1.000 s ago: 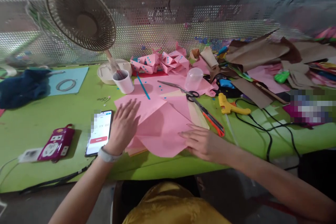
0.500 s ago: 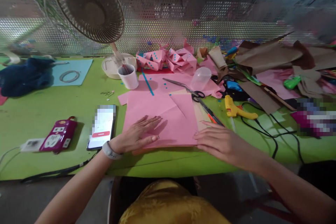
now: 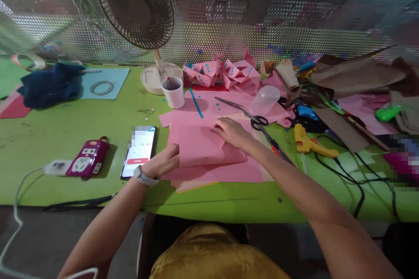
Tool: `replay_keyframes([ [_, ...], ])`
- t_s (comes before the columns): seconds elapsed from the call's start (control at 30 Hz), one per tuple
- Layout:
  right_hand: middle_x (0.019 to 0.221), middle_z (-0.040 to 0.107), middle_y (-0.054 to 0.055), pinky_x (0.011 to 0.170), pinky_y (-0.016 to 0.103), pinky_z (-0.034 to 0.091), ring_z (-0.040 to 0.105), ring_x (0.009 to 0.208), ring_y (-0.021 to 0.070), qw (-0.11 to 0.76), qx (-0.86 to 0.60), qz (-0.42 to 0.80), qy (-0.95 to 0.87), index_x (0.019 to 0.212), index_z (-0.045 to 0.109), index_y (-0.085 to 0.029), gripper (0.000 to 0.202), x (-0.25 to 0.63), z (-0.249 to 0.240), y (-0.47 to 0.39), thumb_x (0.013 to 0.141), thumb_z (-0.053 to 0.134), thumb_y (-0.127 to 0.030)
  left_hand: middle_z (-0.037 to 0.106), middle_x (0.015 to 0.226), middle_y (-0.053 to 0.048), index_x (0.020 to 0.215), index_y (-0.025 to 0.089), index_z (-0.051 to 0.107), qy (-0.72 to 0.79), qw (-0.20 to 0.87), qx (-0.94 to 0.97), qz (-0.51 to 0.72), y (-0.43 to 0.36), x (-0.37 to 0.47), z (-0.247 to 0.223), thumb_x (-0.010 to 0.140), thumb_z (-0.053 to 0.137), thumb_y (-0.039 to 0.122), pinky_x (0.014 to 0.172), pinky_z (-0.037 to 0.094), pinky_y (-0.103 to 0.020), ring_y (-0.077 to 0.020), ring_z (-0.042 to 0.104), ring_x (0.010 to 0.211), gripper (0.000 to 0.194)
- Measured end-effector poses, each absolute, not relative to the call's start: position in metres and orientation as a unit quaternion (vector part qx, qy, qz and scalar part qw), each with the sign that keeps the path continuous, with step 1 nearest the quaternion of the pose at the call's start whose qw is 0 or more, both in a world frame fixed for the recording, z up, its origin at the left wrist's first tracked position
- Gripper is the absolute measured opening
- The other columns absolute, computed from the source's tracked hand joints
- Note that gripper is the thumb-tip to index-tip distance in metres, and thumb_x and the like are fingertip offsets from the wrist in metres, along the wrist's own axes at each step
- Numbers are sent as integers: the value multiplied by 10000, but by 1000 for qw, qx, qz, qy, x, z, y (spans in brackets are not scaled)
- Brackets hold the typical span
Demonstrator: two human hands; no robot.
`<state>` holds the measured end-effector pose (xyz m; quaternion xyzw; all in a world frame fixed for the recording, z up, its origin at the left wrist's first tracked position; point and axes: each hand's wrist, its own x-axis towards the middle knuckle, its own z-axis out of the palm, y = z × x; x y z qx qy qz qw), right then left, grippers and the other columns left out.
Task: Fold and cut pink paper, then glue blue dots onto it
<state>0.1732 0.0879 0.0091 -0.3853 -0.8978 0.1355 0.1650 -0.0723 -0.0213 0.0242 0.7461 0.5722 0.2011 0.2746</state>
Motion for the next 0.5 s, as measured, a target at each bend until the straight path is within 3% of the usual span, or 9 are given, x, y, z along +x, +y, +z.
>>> replay_keyframes([
  [0.1, 939, 646, 87, 848, 333, 437, 576, 933, 222, 151, -373, 126, -907, 850, 618, -173, 142, 174, 3, 90, 946, 529, -228, 685, 692, -38, 867, 178, 689, 598, 286, 737, 132, -24, -76, 42, 786, 410, 176, 618, 509, -299, -186, 612, 597, 291],
  [0.2, 929, 650, 85, 851, 337, 436, 578, 917, 224, 119, -355, 120, -919, 865, 633, -166, 140, 172, 11, 89, 942, 538, -234, 735, 943, -98, 1157, 160, 637, 704, 116, 671, 204, -33, -72, 57, 905, 389, 246, 776, 532, -390, -250, 688, 818, 364],
  [0.27, 913, 652, 82, 847, 329, 433, 581, 904, 221, 98, -335, 112, -930, 855, 640, -159, 134, 168, 18, 89, 934, 552, -223, 664, 1215, -144, 1259, 132, 578, 651, 18, 716, 252, -44, -61, 58, 951, 394, 301, 1009, 440, -459, -286, 598, 1165, 397],
  [0.33, 898, 655, 80, 837, 318, 435, 584, 889, 215, 84, -322, 110, -937, 843, 646, -153, 125, 162, 22, 90, 925, 570, -211, 537, 1403, -132, 1323, 142, 528, 540, -17, 809, 231, -56, -44, 53, 976, 394, 331, 1151, 275, -482, -262, 433, 1353, 418],
  [0.4, 895, 657, 80, 824, 311, 444, 588, 877, 210, 84, -320, 114, -937, 841, 652, -150, 126, 157, 21, 91, 922, 577, -209, 458, 1472, -119, 1381, 168, 474, 475, -27, 860, 184, -67, -28, 41, 980, 396, 421, 1186, 185, -502, -255, 366, 1398, 481],
  [0.5, 905, 661, 80, 845, 324, 457, 595, 898, 212, 111, -329, 119, -930, 855, 662, -159, 156, 151, 16, 92, 940, 543, -214, 415, 1497, -140, 1471, 178, 355, 498, -11, 859, 116, -78, -15, 19, 940, 377, 595, 1186, 162, -527, -276, 368, 1395, 675],
])
